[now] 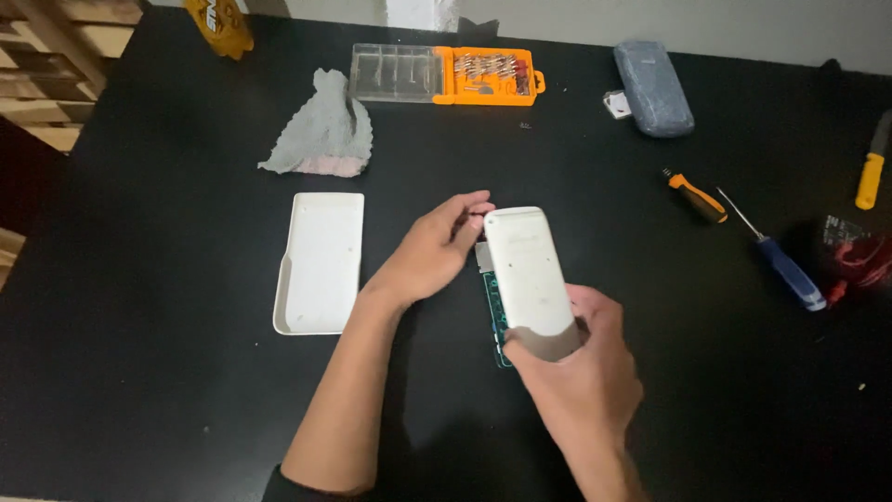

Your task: Assembling a calculator by aligning the rubber membrane and circuit board into the front casing and snapping the back cover into place.

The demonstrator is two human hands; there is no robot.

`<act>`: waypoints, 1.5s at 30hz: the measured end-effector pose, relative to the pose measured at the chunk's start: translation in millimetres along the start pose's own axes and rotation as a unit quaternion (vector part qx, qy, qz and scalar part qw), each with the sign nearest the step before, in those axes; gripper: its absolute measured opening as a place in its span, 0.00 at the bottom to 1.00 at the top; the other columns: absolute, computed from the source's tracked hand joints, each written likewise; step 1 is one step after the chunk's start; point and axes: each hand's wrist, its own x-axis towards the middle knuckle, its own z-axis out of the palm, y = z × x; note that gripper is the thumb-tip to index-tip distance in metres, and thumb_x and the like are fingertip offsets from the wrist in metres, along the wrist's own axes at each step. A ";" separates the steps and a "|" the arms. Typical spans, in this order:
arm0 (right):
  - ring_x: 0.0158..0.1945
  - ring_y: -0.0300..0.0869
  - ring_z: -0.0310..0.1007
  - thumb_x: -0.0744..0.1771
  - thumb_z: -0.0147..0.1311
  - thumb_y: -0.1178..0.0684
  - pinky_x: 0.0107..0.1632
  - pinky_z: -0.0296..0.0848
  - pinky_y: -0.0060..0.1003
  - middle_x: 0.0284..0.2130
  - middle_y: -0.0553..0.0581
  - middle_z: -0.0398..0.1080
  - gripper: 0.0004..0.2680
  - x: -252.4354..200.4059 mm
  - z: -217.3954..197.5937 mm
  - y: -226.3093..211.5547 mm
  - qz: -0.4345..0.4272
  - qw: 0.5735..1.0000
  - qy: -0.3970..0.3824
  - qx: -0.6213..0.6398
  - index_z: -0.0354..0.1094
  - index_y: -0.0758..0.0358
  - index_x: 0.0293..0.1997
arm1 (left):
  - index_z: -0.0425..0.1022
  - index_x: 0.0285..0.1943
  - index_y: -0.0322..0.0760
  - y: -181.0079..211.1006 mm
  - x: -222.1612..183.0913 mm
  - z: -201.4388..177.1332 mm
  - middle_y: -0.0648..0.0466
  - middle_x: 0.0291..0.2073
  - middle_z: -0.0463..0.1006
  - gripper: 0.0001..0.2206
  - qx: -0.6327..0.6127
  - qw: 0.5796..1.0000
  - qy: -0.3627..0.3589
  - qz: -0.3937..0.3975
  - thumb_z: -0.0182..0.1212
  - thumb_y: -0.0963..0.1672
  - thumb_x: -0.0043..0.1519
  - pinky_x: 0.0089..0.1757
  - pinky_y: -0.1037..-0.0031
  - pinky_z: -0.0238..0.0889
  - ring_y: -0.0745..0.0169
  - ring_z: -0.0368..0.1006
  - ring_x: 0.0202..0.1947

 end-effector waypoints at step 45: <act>0.51 0.47 0.74 0.59 0.69 0.48 0.45 0.74 0.45 0.48 0.56 0.69 0.27 36.1 40.7 73.9 -0.255 0.954 0.091 0.129 0.67 0.57 0.65 | 0.77 0.48 0.44 24.7 -14.5 -18.4 0.57 0.45 0.77 0.15 0.088 0.996 -0.005 -0.022 0.56 0.54 0.64 0.40 0.76 0.64 0.66 0.77 0.46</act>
